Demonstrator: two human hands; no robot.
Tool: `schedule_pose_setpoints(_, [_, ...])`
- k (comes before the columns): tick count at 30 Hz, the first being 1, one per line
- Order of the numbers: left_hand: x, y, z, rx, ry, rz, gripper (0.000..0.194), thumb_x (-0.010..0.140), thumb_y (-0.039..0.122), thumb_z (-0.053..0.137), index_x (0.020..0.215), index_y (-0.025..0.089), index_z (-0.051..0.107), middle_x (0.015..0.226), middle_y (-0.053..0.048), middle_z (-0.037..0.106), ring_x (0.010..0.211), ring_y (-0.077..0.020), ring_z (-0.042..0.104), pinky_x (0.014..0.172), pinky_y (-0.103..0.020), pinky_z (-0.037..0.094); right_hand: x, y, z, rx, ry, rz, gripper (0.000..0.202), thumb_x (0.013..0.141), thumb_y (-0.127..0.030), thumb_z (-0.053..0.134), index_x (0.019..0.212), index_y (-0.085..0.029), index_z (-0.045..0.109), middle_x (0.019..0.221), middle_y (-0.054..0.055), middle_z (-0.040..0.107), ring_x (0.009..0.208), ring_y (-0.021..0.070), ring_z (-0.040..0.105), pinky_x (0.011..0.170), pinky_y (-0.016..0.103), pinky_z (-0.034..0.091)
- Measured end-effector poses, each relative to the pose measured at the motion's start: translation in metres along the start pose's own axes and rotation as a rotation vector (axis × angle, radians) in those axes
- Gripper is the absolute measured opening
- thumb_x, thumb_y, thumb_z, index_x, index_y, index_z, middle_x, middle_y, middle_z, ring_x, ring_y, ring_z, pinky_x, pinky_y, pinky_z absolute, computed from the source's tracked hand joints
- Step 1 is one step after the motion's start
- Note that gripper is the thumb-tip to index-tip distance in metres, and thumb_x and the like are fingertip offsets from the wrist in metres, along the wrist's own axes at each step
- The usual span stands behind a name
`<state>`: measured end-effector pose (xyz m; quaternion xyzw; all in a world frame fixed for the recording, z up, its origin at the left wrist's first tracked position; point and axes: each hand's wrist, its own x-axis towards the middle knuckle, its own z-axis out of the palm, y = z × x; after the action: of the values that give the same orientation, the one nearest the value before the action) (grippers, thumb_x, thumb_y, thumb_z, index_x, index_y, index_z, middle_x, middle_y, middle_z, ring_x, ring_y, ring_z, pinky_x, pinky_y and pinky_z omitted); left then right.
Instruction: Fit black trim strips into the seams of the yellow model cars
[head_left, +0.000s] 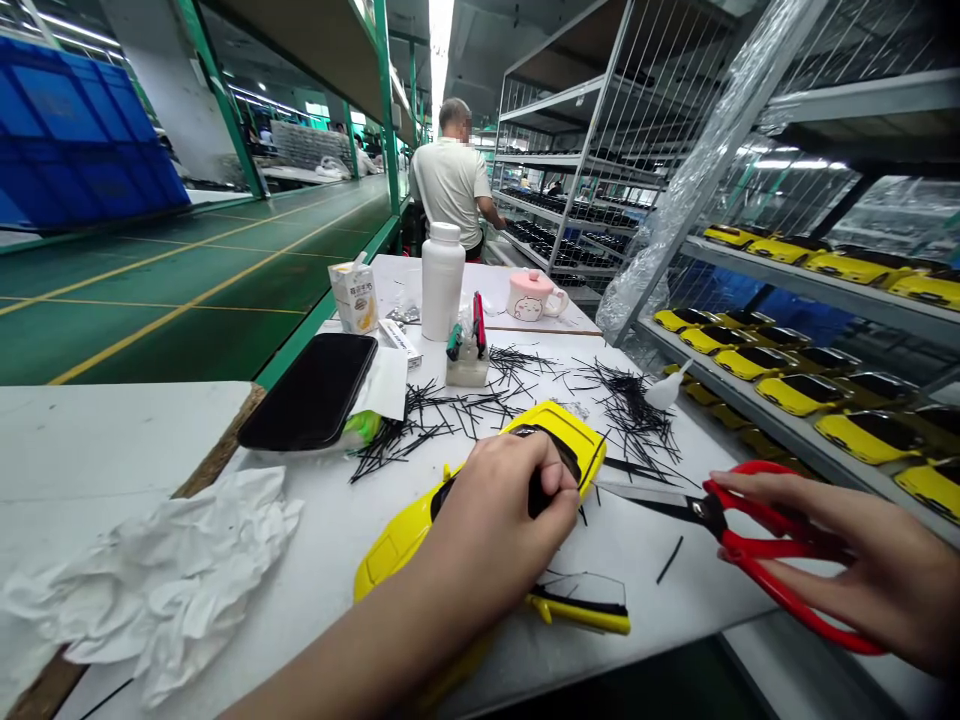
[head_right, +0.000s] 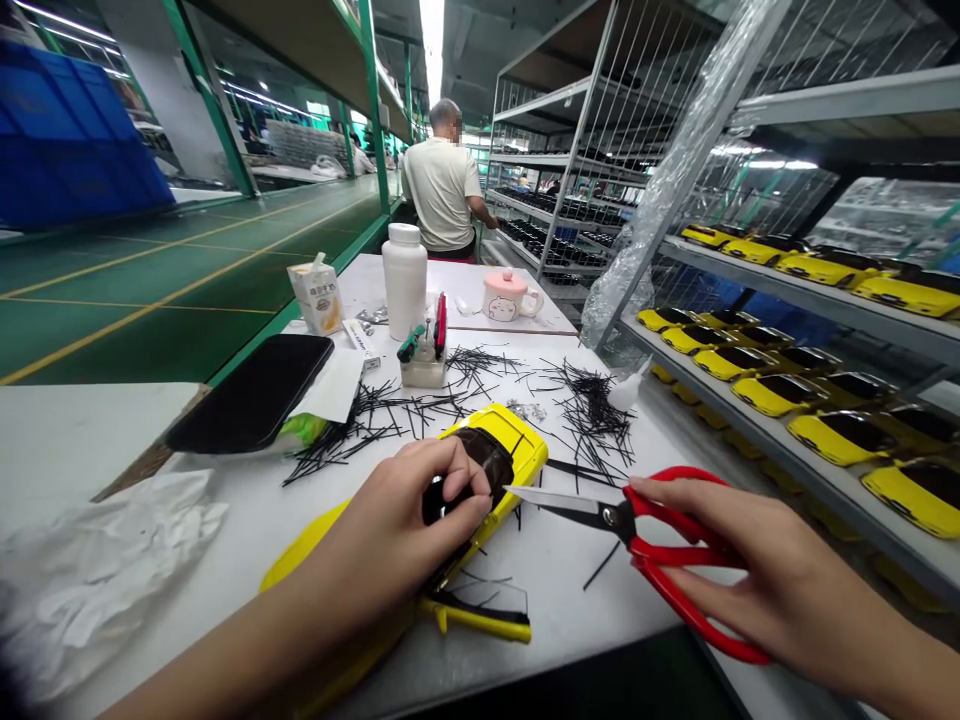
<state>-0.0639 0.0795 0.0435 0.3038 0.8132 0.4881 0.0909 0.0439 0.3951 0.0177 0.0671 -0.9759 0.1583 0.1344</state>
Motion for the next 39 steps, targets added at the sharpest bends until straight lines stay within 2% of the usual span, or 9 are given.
schedule_pose_setpoints(2, [-0.001, 0.000, 0.000, 0.003, 0.003, -0.001, 0.028, 0.082, 0.015, 0.055, 0.066, 0.022, 0.033, 0.081, 0.003, 0.066, 0.083, -0.0196, 0.055, 0.083, -0.034, 0.037, 0.002, 0.000, 0.002, 0.042, -0.045, -0.069, 0.047, 0.082, -0.042, 0.068, 0.128, -0.039, 0.063, 0.118, 0.003, 0.071, 0.096, 0.0251, 0.073, 0.074, 0.021, 0.062])
schedule_pose_setpoints(6, [-0.001, 0.000, 0.001, 0.008, 0.006, 0.014, 0.029, 0.081, 0.015, 0.056, 0.065, 0.022, 0.033, 0.081, 0.003, 0.067, 0.081, -0.0192, 0.054, 0.085, -0.034, 0.038, 0.003, 0.001, 0.006, 0.069, -0.035, -0.106, 0.050, 0.083, -0.039, 0.068, 0.132, -0.040, 0.059, 0.122, 0.003, 0.069, 0.101, 0.0268, 0.071, 0.077, 0.023, 0.062])
schedule_pose_setpoints(11, [-0.001, -0.001, 0.001, 0.000, 0.015, 0.022, 0.029, 0.082, 0.015, 0.056, 0.065, 0.022, 0.033, 0.081, 0.003, 0.067, 0.080, -0.0188, 0.054, 0.088, -0.035, 0.038, -0.003, 0.007, 0.011, 0.140, -0.103, -0.041, 0.052, 0.082, -0.038, 0.069, 0.134, -0.035, 0.061, 0.127, 0.007, 0.066, 0.107, 0.0311, 0.069, 0.076, 0.026, 0.064])
schedule_pose_setpoints(14, [-0.001, 0.000, 0.001, -0.006, 0.012, 0.012, 0.029, 0.082, 0.016, 0.056, 0.065, 0.022, 0.034, 0.081, 0.003, 0.068, 0.080, -0.0189, 0.055, 0.089, -0.035, 0.039, -0.006, 0.010, 0.012, 0.144, -0.101, 0.005, 0.055, 0.079, -0.040, 0.071, 0.134, -0.041, 0.059, 0.128, 0.006, 0.066, 0.106, 0.0326, 0.069, 0.069, 0.027, 0.065])
schedule_pose_setpoints(17, [-0.001, 0.000, 0.000, -0.001, 0.013, 0.010, 0.029, 0.081, 0.016, 0.057, 0.064, 0.022, 0.034, 0.081, 0.003, 0.068, 0.081, -0.0192, 0.056, 0.089, -0.035, 0.039, -0.006, 0.011, 0.014, 0.181, -0.110, 0.017, 0.057, 0.080, -0.039, 0.071, 0.134, -0.046, 0.056, 0.130, 0.003, 0.065, 0.109, 0.0322, 0.068, 0.074, 0.028, 0.065])
schedule_pose_setpoints(22, [-0.001, -0.001, -0.001, -0.018, 0.008, -0.012, 0.029, 0.081, 0.015, 0.058, 0.065, 0.022, 0.034, 0.084, 0.003, 0.071, 0.083, -0.0199, 0.057, 0.086, -0.035, 0.040, -0.006, 0.010, 0.016, 0.214, -0.125, 0.016, 0.057, 0.081, -0.037, 0.071, 0.134, -0.046, 0.056, 0.131, 0.002, 0.064, 0.112, 0.0317, 0.066, 0.082, 0.029, 0.063])
schedule_pose_setpoints(29, [-0.002, 0.000, 0.001, -0.015, 0.018, 0.001, 0.031, 0.081, 0.012, 0.057, 0.065, 0.022, 0.031, 0.081, 0.004, 0.071, 0.081, -0.0184, 0.058, 0.085, -0.033, 0.039, -0.007, 0.014, 0.020, 0.167, -0.128, 0.038, 0.061, 0.079, -0.040, 0.072, 0.135, -0.052, 0.052, 0.129, 0.001, 0.065, 0.108, 0.0320, 0.068, 0.076, 0.030, 0.064])
schedule_pose_setpoints(39, [-0.001, 0.000, -0.001, -0.017, 0.008, -0.004, 0.032, 0.079, 0.013, 0.060, 0.064, 0.022, 0.032, 0.084, 0.003, 0.073, 0.082, -0.0191, 0.060, 0.088, -0.034, 0.040, -0.012, 0.024, 0.023, 0.126, -0.136, 0.018, 0.057, 0.081, -0.044, 0.068, 0.136, -0.052, 0.051, 0.134, 0.001, 0.063, 0.113, 0.0321, 0.066, 0.082, 0.033, 0.062])
